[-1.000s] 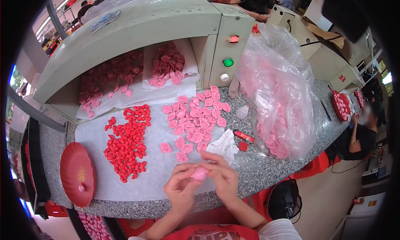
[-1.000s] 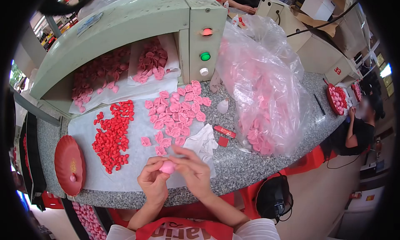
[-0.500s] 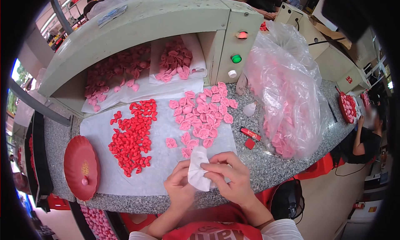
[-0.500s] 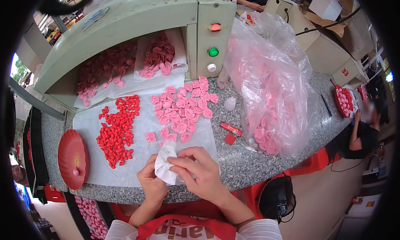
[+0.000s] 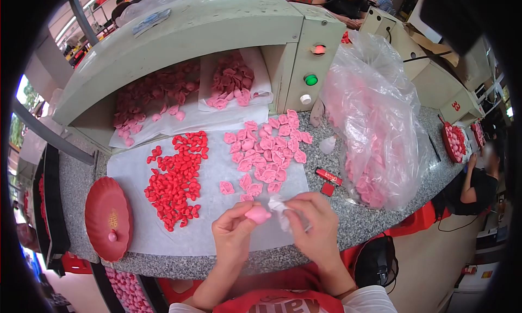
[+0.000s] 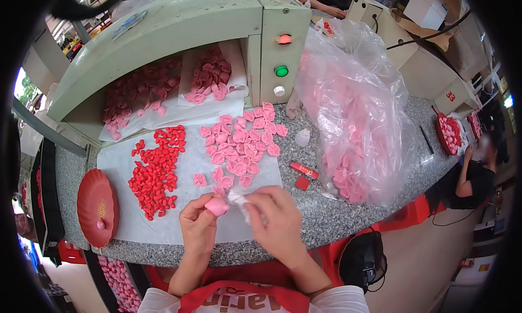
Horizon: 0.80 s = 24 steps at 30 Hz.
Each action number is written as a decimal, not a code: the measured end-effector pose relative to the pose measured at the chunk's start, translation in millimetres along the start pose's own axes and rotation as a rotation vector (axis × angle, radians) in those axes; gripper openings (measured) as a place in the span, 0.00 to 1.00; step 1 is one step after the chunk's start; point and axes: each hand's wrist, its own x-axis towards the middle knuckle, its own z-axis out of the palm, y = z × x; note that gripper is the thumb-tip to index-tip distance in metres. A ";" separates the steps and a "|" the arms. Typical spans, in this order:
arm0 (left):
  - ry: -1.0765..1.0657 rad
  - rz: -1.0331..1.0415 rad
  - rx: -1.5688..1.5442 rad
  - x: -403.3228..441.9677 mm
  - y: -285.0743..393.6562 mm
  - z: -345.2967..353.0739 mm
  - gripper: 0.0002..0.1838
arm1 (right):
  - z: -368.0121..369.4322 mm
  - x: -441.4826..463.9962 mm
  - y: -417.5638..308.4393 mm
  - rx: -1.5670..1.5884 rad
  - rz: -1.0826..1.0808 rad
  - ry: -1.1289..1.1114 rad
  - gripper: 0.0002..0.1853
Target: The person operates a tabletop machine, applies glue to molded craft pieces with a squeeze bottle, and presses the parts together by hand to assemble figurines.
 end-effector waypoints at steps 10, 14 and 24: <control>-0.081 -0.096 -0.245 0.4 -12.1 8.8 0.15 | 22.7 -13.0 -17.8 0.547 0.129 0.016 0.22; -0.110 0.013 -0.138 -0.3 -10.4 13.3 0.15 | 33.1 -17.0 -3.8 0.768 0.099 0.042 0.22; -0.150 0.077 -0.039 -0.9 -12.6 20.7 0.15 | 28.0 -20.4 6.9 0.852 0.098 0.068 0.22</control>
